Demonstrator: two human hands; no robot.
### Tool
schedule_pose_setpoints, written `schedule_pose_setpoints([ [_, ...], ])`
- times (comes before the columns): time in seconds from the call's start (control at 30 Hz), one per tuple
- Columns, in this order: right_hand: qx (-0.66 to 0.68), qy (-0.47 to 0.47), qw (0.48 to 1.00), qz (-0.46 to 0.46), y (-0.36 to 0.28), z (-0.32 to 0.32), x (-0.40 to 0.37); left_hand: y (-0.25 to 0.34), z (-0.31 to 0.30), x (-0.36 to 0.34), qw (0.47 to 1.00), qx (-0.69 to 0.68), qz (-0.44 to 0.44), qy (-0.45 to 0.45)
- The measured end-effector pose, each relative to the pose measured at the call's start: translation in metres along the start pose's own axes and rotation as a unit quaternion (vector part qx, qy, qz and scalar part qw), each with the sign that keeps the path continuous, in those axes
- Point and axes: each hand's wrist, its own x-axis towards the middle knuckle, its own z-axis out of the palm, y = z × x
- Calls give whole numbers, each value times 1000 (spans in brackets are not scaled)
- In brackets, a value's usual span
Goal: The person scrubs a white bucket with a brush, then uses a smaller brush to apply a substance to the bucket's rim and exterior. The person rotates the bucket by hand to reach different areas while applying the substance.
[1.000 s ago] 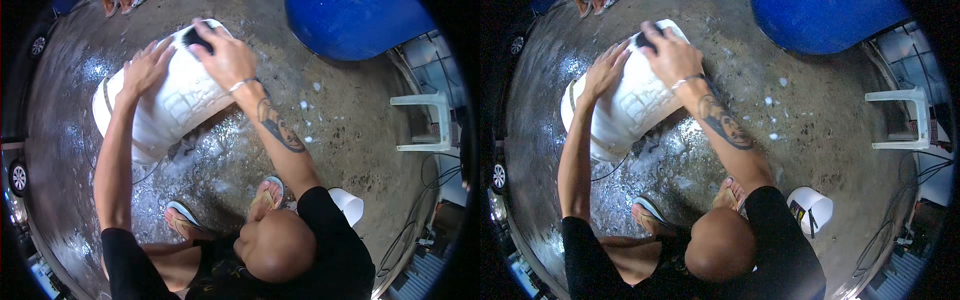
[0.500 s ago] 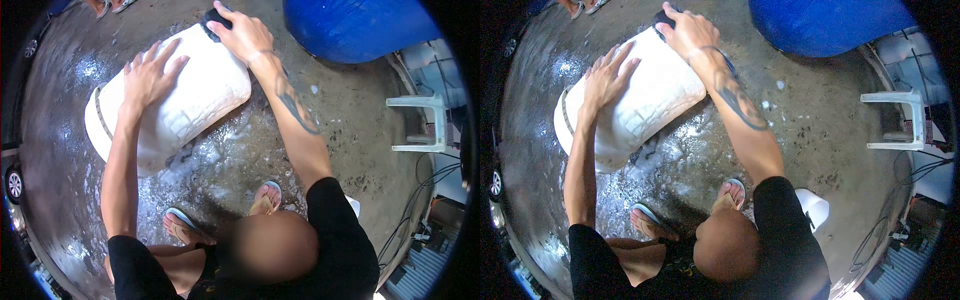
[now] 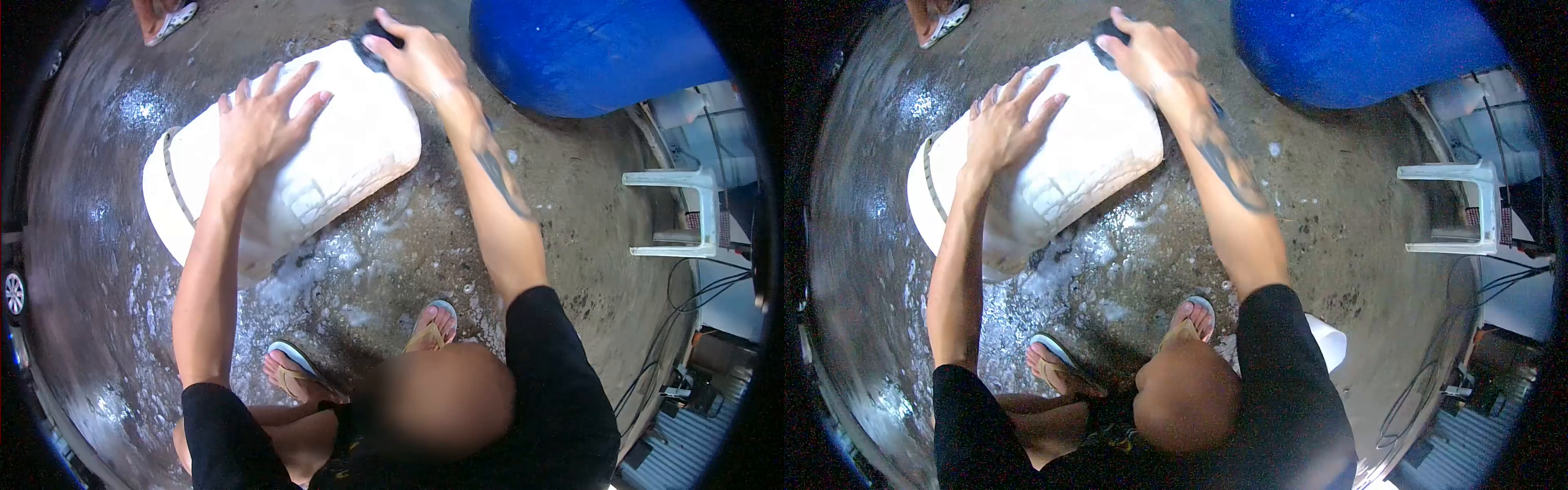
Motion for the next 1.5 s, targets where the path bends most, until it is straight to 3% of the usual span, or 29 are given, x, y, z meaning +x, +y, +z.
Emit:
schedule_pose_setpoints([
  [0.17,-37,-24,999,-26,-15,8,17,-1,-2,0,1000,-11,-15,8],
  [0.3,42,123,990,-53,48,31,-72,1,-9,7,999,-8,-21,-48],
  [0.47,34,100,994,-15,88,66,-155,-9,-1,16,999,-13,-4,-38],
  [0.6,33,121,991,-35,50,45,-106,-11,2,23,999,-5,-6,-35],
  [0.67,-15,189,976,-108,25,39,-62,-14,3,32,999,-24,-5,-40],
  [0.77,18,61,991,-116,-25,18,-22,-23,21,34,999,-50,8,-12],
  [0.83,3,85,986,-141,-32,43,-15,-26,17,37,999,-42,-4,-27],
  [0.87,20,172,974,-149,-22,67,-26,-25,12,33,999,-18,3,-33],
  [0.97,63,201,967,-144,0,65,-83,-26,-2,34,998,-22,8,-52],
  [1.03,104,193,965,-141,28,76,-123,-25,1,35,997,-53,17,-62],
  [1.13,14,146,984,-97,62,101,-168,-33,5,44,996,-63,13,-68],
  [1.23,71,170,980,-70,58,113,-144,-50,21,58,997,-46,8,-66],
  [1.3,106,208,970,-66,32,100,-106,-87,54,81,992,-67,97,-45],
  [1.33,122,238,960,-86,22,95,-85,-66,24,72,991,-113,15,-76],
  [1.43,129,303,937,-116,26,98,-49,-72,20,80,987,-129,14,-99],
  [1.5,194,295,932,-75,45,107,-61,-78,21,84,985,-130,7,-114],
])
